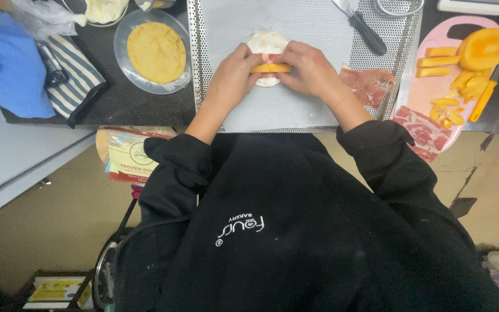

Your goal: The person spreads cream on a round dough disc, places a slice of ham and a cheese stick on top, then rolls the dough into a cylinder. They seal the seam with cream and place the finished roll on a baking tray.

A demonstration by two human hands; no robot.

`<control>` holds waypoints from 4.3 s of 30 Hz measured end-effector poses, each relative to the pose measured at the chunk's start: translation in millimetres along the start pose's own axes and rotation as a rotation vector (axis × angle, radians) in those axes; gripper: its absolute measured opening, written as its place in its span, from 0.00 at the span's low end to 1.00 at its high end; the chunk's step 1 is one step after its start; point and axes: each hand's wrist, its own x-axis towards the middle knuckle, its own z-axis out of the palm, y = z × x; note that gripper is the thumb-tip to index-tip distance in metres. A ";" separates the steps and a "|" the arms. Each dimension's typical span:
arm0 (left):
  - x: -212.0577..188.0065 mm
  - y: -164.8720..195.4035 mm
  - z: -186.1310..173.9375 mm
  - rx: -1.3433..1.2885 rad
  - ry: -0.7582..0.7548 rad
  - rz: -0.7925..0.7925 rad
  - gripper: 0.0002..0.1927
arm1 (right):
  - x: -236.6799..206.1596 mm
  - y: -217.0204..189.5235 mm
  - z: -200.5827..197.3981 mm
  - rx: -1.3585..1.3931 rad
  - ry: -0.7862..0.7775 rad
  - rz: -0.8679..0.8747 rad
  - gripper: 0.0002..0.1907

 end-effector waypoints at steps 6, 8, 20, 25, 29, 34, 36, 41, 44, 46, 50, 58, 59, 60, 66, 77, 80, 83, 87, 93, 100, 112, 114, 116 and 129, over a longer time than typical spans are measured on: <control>-6.0 -1.2 -9.6 0.063 -0.014 -0.050 0.17 | -6.0 2.0 -13.5 -0.028 0.030 0.017 0.19; -8.6 -1.8 -13.5 0.070 -0.012 -0.060 0.17 | -8.9 3.2 -17.5 -0.036 0.034 0.026 0.19; -3.9 3.1 -8.9 -0.004 -0.040 -0.064 0.13 | -6.4 1.9 -0.4 0.011 0.010 0.004 0.20; -4.1 2.5 -6.6 0.004 -0.043 -0.059 0.11 | -5.8 4.1 3.0 0.005 -0.001 -0.001 0.20; -5.1 -0.3 -5.3 -0.016 -0.033 -0.052 0.13 | -6.0 6.1 5.4 -0.001 0.013 -0.011 0.19; -4.0 -0.5 -5.9 0.007 -0.051 -0.035 0.13 | -5.2 1.9 3.8 -0.016 0.014 -0.011 0.18; -3.1 2.7 -8.1 0.013 -0.063 -0.052 0.13 | -3.3 -2.6 0.7 -0.012 0.008 -0.015 0.19; -4.8 12.4 -28.8 0.032 0.005 -0.010 0.21 | -8.3 -13.3 -19.5 -0.113 0.098 -0.062 0.25; -22.4 15.4 -47.9 0.032 0.072 -0.077 0.23 | -34.8 -10.9 -38.1 -0.136 0.181 0.043 0.29; -37.4 13.2 -57.8 0.015 0.107 -0.124 0.21 | -55.0 -4.5 -40.8 -0.124 0.203 0.176 0.27; -69.6 6.8 -54.5 -0.072 0.241 -0.301 0.12 | -100.1 3.5 -18.7 -0.072 0.351 0.423 0.17; -96.0 5.5 -15.9 0.071 0.166 -0.249 0.07 | -123.2 -17.8 33.6 0.010 0.316 0.313 0.10; -94.9 8.0 -11.8 0.062 0.139 -0.240 0.11 | -121.3 -21.0 35.2 0.011 0.297 0.307 0.13; -93.6 10.7 -9.0 0.054 0.114 -0.232 0.15 | -119.0 -23.6 35.4 0.013 0.278 0.298 0.17; -86.2 21.0 -15.9 0.084 0.131 -0.108 0.31 | -107.6 -30.5 20.7 -0.008 0.306 0.274 0.22; -47.6 16.5 -1.8 0.254 0.059 0.183 0.15 | -42.1 -31.0 27.7 -0.287 0.223 -0.137 0.11; -42.0 11.5 4.6 0.262 0.060 0.219 0.13 | -33.4 -28.0 29.1 -0.301 0.226 -0.172 0.11; -36.9 5.7 9.0 0.286 0.093 0.266 0.12 | -28.1 -25.5 30.1 -0.305 0.248 -0.195 0.11; -32.6 0.9 11.7 0.304 0.125 0.306 0.10 | -25.0 -23.4 30.1 -0.286 0.257 -0.187 0.12; -29.3 -1.6 12.0 0.303 0.134 0.333 0.08 | -24.7 -22.1 27.4 -0.279 0.257 -0.201 0.14; -24.7 -2.7 11.8 0.279 0.149 0.347 0.07 | -20.0 -22.8 24.4 -0.337 0.276 -0.188 0.14; -19.0 -4.8 4.2 0.226 0.092 0.337 0.12 | -17.8 -17.5 21.6 -0.322 0.245 -0.229 0.09; -16.3 -5.4 3.5 0.203 0.094 0.330 0.14 | -16.9 -16.1 21.3 -0.324 0.257 -0.236 0.09; -14.6 -6.0 3.8 0.186 0.089 0.321 0.16 | -16.5 -15.5 22.0 -0.315 0.270 -0.240 0.10; -9.8 -4.0 5.2 0.121 0.114 0.289 0.16 | -17.8 -8.8 26.5 -0.273 0.324 -0.245 0.12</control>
